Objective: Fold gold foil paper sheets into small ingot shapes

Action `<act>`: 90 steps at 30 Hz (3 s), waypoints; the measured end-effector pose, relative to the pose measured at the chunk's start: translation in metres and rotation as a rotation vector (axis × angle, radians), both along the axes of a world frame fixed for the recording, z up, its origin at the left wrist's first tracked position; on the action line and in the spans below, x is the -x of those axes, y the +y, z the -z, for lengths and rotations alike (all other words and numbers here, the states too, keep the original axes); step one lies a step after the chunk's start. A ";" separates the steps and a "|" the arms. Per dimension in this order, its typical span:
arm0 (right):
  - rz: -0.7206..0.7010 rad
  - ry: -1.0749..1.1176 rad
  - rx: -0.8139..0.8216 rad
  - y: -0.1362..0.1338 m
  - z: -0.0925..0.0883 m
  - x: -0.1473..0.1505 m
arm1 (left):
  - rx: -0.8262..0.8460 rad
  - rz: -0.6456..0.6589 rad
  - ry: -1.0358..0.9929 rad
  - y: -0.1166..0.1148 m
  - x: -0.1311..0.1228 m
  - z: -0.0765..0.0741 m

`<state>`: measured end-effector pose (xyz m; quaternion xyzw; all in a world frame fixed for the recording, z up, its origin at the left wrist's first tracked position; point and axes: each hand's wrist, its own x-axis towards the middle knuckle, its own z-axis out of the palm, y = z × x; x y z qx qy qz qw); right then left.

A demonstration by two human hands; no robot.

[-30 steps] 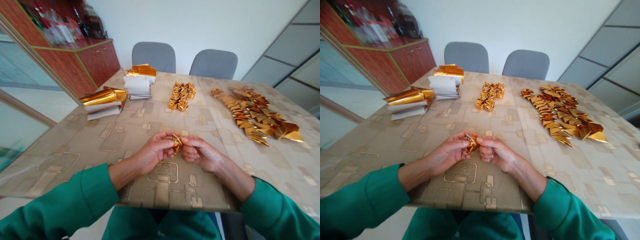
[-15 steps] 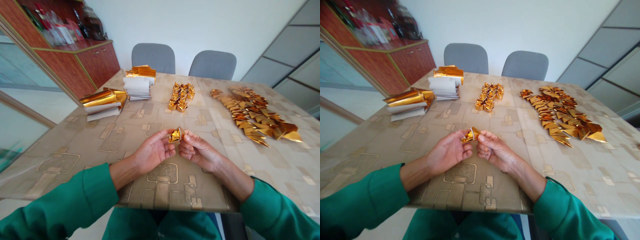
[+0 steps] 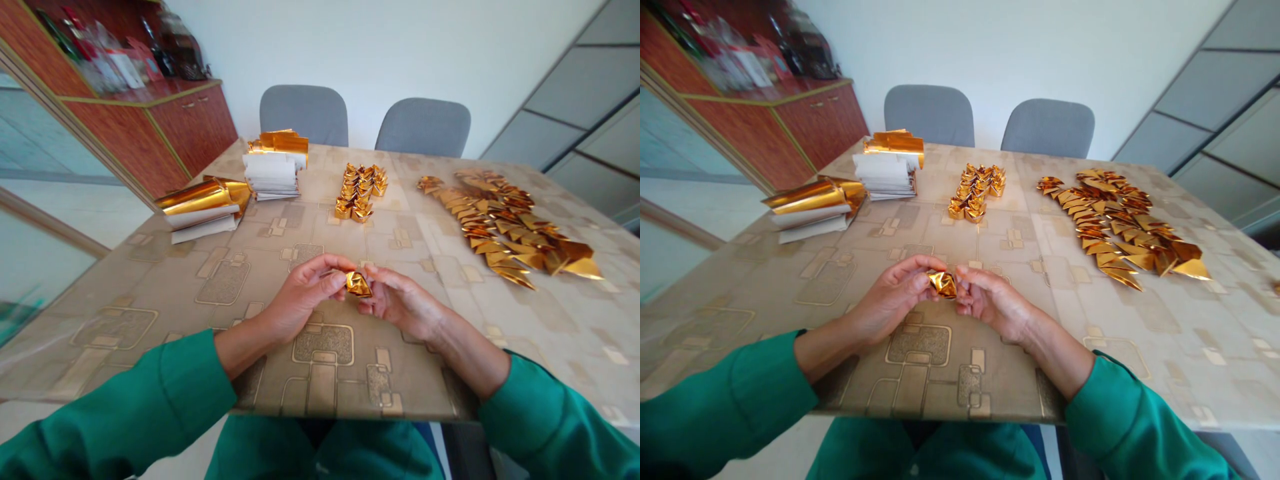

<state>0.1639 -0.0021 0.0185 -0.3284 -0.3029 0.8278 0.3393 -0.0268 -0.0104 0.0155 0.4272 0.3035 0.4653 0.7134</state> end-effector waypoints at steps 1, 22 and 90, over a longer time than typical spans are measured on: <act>0.007 0.005 0.014 0.000 0.001 0.001 | 0.019 0.016 -0.027 0.000 0.000 0.000; -0.021 -0.512 -0.610 -0.010 -0.005 0.012 | -0.048 -0.120 0.307 -0.015 -0.013 -0.008; 0.197 -0.963 -1.413 -0.004 0.000 0.005 | 0.166 -0.134 -0.024 -0.003 -0.010 0.012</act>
